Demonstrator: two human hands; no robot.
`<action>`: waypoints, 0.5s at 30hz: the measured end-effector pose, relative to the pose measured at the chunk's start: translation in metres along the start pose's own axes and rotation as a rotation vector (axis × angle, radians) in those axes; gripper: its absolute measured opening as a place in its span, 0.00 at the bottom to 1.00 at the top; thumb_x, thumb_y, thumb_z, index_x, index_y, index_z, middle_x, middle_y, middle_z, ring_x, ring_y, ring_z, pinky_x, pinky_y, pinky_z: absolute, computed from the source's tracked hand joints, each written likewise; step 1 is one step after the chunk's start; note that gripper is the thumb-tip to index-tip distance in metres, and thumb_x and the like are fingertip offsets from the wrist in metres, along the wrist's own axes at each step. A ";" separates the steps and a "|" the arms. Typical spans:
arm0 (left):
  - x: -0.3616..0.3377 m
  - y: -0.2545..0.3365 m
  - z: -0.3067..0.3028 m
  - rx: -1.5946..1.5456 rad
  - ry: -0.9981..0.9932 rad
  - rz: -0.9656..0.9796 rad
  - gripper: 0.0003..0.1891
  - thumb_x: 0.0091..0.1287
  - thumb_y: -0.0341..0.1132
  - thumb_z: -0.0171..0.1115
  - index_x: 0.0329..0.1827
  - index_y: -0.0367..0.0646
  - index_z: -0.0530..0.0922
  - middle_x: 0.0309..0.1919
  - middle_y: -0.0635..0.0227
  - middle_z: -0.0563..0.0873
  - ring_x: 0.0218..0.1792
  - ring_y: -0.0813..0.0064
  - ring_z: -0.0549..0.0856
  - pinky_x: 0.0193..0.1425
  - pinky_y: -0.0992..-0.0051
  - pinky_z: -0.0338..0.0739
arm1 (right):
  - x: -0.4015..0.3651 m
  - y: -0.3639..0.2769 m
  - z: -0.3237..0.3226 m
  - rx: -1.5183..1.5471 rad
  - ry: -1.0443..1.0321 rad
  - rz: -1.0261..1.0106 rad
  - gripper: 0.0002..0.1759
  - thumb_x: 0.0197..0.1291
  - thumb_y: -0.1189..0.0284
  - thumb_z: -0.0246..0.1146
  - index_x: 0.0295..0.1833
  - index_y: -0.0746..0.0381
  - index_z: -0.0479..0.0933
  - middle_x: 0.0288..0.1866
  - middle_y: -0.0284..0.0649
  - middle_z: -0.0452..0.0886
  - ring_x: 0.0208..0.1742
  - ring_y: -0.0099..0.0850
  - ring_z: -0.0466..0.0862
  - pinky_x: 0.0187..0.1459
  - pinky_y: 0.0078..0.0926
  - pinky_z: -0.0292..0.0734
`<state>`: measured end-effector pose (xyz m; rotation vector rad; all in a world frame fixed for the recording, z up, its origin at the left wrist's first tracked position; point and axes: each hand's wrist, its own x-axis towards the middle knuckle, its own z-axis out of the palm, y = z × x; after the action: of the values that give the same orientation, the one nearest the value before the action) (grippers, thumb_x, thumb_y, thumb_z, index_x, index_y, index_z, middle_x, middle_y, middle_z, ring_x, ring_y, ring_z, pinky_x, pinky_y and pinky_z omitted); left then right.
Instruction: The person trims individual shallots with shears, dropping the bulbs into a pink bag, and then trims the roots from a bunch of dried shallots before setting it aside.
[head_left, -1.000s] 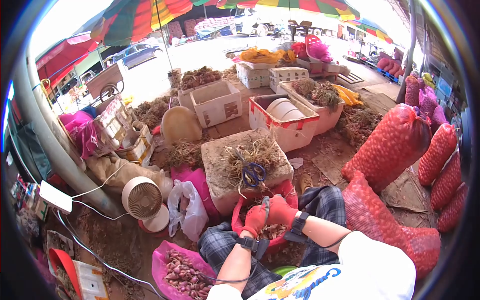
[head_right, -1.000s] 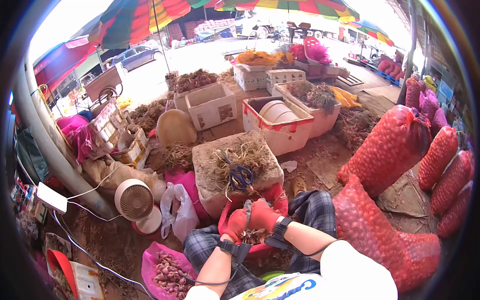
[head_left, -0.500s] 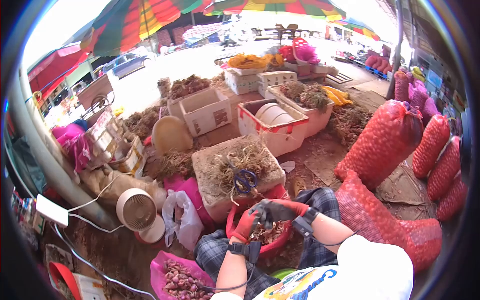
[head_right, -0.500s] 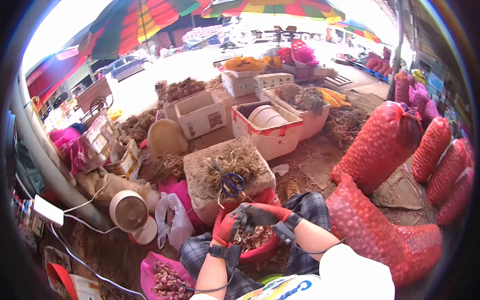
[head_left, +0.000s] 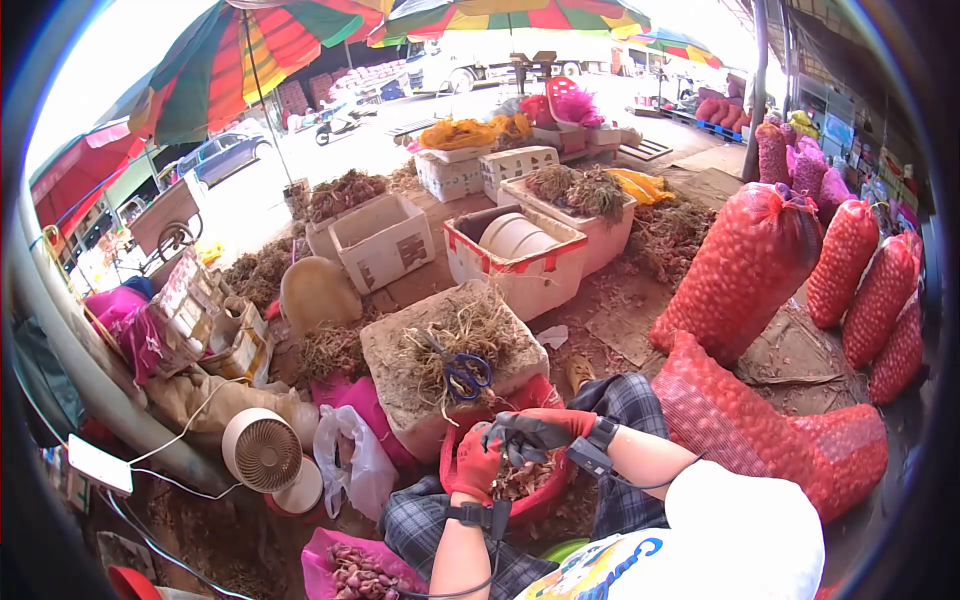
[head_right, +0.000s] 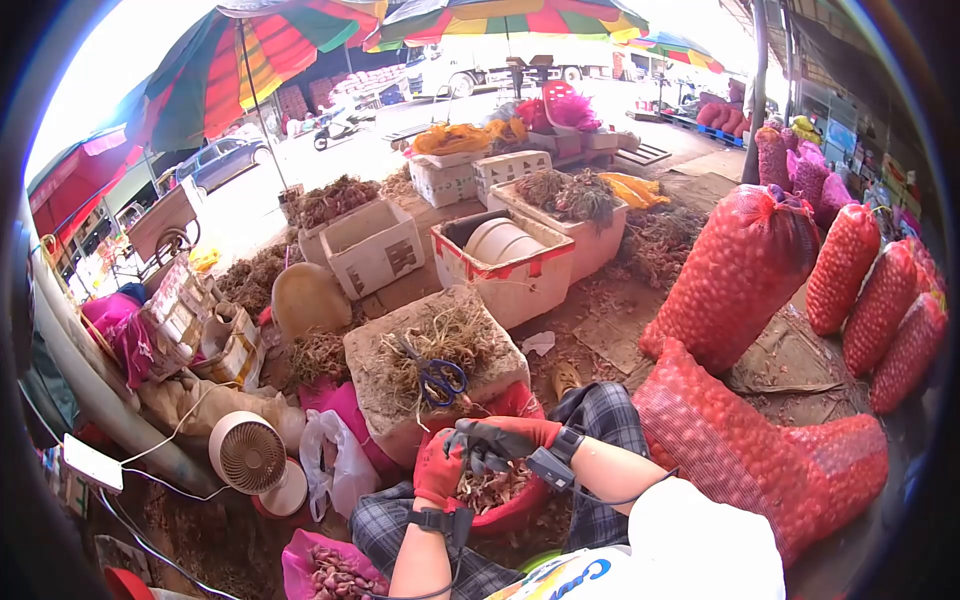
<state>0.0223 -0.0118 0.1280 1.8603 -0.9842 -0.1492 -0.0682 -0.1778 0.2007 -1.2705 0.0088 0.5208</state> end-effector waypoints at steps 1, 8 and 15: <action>0.001 -0.009 0.007 -0.089 0.032 0.014 0.14 0.67 0.36 0.54 0.48 0.37 0.78 0.43 0.55 0.84 0.45 0.59 0.82 0.50 0.66 0.74 | 0.003 0.005 -0.004 -0.041 0.015 -0.031 0.31 0.70 0.45 0.42 0.56 0.59 0.74 0.27 0.34 0.82 0.19 0.17 0.75 0.21 0.15 0.69; 0.004 0.008 -0.003 -0.363 -0.065 -0.296 0.20 0.73 0.46 0.47 0.46 0.37 0.79 0.42 0.60 0.85 0.41 0.69 0.84 0.46 0.70 0.76 | 0.011 0.010 -0.015 -0.347 0.133 -0.056 0.22 0.65 0.58 0.57 0.58 0.61 0.74 0.36 0.35 0.82 0.32 0.23 0.80 0.37 0.21 0.75; 0.029 0.107 0.051 -2.281 1.114 0.010 0.23 0.69 0.44 0.49 0.63 0.42 0.64 0.52 0.57 0.77 0.52 0.60 0.77 0.55 0.63 0.74 | 0.020 0.003 0.046 -1.717 0.442 -0.644 0.42 0.41 0.64 0.67 0.67 0.50 0.64 0.68 0.37 0.65 0.70 0.40 0.62 0.65 0.56 0.56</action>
<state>-0.0433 -0.0874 0.1977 -0.3458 0.2747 -0.0869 -0.0645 -0.1278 0.2064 -2.8610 -0.5666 -0.5384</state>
